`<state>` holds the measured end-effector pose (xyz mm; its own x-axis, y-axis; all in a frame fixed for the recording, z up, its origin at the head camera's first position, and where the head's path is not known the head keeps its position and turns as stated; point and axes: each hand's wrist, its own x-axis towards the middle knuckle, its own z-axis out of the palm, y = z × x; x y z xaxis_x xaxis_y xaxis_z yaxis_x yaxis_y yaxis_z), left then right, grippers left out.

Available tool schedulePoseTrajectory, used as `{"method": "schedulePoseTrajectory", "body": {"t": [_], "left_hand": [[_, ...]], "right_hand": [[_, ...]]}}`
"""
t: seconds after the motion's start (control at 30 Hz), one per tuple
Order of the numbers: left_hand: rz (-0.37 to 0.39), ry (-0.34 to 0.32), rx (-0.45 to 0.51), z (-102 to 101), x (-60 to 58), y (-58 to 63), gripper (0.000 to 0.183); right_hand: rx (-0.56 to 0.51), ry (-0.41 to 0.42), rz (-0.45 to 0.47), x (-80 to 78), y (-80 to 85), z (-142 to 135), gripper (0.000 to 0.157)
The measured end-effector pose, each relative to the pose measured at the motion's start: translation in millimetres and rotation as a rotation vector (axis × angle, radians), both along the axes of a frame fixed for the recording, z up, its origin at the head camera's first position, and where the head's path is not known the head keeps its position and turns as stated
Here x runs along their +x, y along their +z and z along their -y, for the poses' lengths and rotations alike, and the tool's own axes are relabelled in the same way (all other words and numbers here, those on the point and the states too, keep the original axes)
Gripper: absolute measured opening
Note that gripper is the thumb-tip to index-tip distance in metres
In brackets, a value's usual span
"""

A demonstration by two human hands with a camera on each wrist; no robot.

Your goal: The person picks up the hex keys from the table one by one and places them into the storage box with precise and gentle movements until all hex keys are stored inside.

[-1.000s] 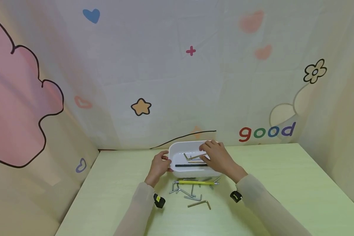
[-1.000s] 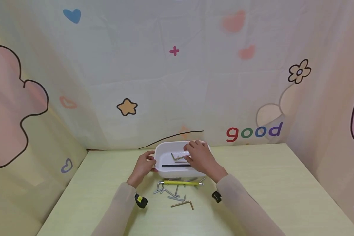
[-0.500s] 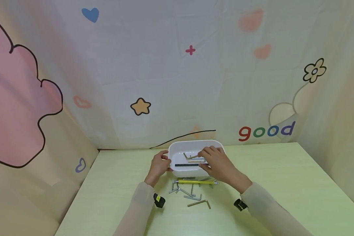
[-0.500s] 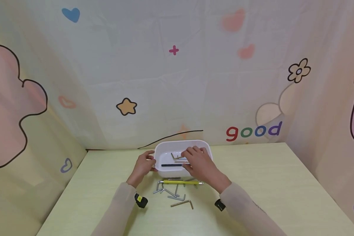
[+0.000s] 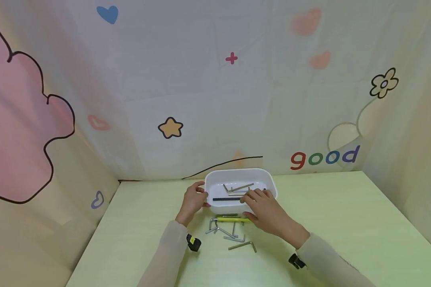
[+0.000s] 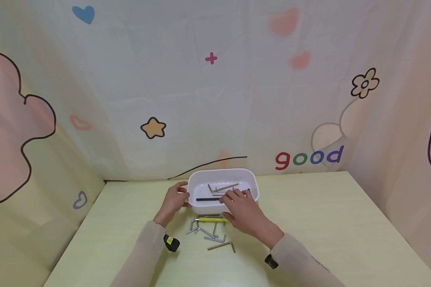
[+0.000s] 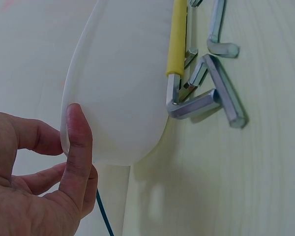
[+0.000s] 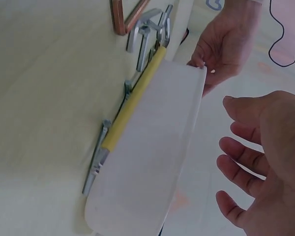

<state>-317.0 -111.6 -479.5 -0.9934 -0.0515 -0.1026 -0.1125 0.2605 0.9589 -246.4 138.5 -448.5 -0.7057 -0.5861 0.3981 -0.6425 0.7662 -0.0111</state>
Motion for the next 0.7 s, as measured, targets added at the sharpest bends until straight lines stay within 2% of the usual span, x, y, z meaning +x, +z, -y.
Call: {"method": "schedulePoseTrajectory", "body": {"t": [0.23,0.7], "left_hand": [[0.003,-0.001,0.004,0,0.7,1.2,0.051],[0.011,0.005,0.002,-1,2.7,4.3,0.051]], "right_hand": [[-0.002,0.068,-0.021,10.8,-8.0,3,0.03],[0.081,0.106,0.111,27.8,-21.0,4,0.029]]}}
